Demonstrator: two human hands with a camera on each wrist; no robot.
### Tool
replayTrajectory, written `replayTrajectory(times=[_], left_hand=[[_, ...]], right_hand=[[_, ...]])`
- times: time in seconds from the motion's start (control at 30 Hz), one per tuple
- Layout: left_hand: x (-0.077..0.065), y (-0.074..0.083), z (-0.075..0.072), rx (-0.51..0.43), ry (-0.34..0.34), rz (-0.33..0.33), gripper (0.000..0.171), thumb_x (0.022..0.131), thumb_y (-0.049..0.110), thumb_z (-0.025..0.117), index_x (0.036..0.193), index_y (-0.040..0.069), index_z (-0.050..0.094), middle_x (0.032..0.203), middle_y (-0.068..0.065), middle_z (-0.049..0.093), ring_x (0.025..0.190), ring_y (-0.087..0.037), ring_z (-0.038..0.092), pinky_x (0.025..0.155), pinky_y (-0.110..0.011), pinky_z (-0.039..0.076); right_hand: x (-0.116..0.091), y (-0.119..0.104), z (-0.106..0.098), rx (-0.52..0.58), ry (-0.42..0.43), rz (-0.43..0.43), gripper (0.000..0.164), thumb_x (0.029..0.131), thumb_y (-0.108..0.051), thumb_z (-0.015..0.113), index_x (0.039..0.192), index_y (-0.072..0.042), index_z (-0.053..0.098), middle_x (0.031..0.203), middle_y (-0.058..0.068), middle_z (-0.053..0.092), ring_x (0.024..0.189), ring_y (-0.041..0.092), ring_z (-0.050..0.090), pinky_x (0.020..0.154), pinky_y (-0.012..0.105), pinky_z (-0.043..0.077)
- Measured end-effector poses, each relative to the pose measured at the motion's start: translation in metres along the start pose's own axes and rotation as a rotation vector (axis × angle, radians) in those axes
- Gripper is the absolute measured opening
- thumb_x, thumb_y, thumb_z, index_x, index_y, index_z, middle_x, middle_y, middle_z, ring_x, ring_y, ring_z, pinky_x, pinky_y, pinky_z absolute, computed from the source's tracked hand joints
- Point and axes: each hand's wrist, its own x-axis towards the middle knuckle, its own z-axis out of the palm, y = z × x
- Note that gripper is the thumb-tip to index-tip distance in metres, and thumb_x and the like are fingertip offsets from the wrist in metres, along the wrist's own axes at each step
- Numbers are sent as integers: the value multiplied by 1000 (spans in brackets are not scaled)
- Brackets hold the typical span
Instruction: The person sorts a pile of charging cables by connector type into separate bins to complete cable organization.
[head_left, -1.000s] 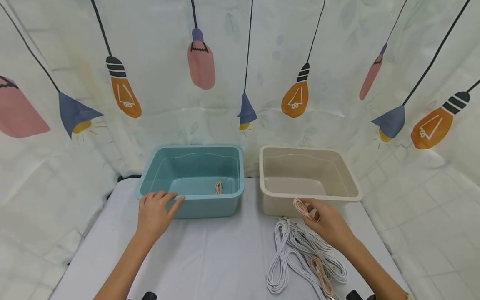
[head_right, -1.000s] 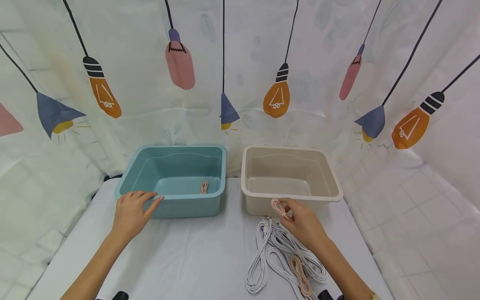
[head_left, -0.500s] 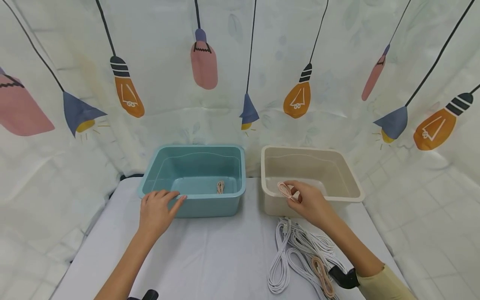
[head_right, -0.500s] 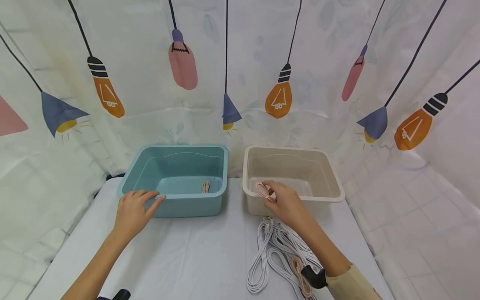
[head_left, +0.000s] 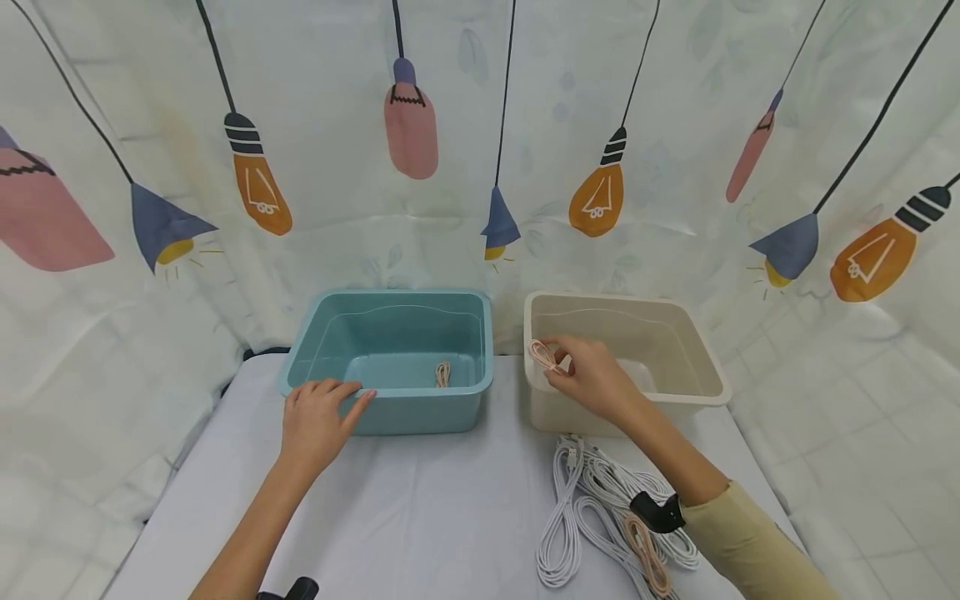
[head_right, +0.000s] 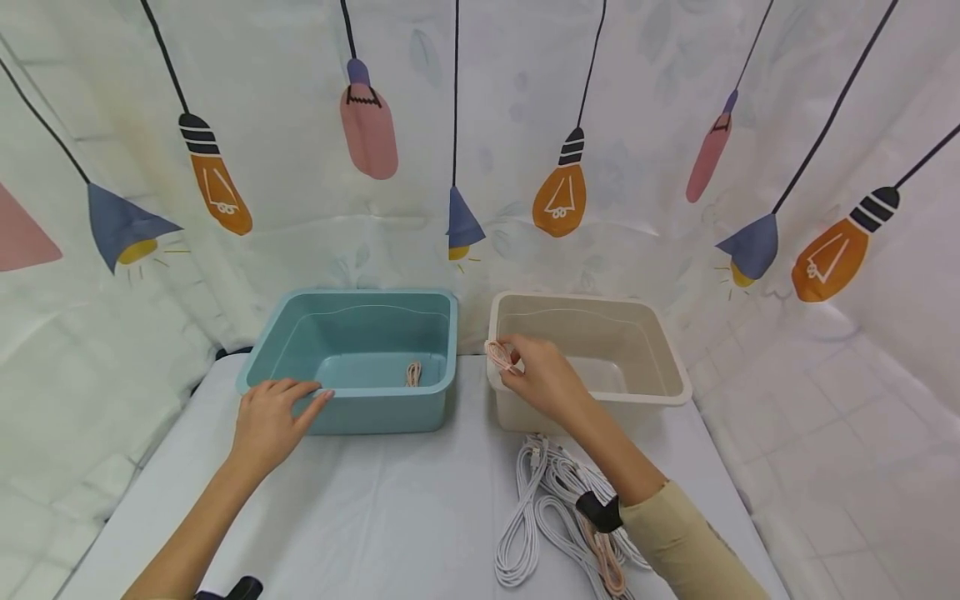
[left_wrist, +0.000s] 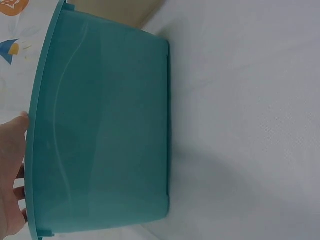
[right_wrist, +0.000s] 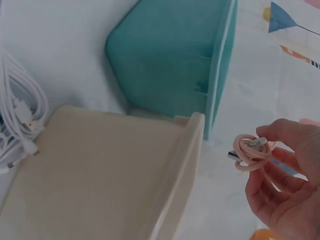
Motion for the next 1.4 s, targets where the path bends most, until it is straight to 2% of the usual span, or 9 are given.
replayTrajectory(times=[0.47,0.83,1.07,1.4], left_hand=[[1,-2,4,4,25,20,29,95,25,80,113,2,80,108,-22,77,109,-50,65,101,-70,43],[1,-2,4,-1,33,21,29,95,25,80,112,2,80,107,-22,77,107,-50,64,100,-70,43],[1,-2,3,-6,18,9,29,96,26,79,113,2,80,109,-22,76,109,-50,63,102,-70,42],[1,-2,5,-7,18,7,30,95,26,79,113,2,80,109,-22,76,109,-50,63,102,-70,42]], right_hand=[[47,-27,4,6,-96,32,43,94,-5,72,137,-5,67,101,13,75,70,17,61,59,26,51],[83,-45,12,-22,-166,11,42,97,-8,73,138,-5,65,103,13,74,65,17,58,60,25,49],[104,-54,19,-44,-198,17,42,99,-9,71,140,-7,64,105,12,73,80,20,65,69,29,53],[135,-63,28,-47,-233,40,43,100,-8,69,142,-5,61,104,12,73,84,21,65,76,33,55]])
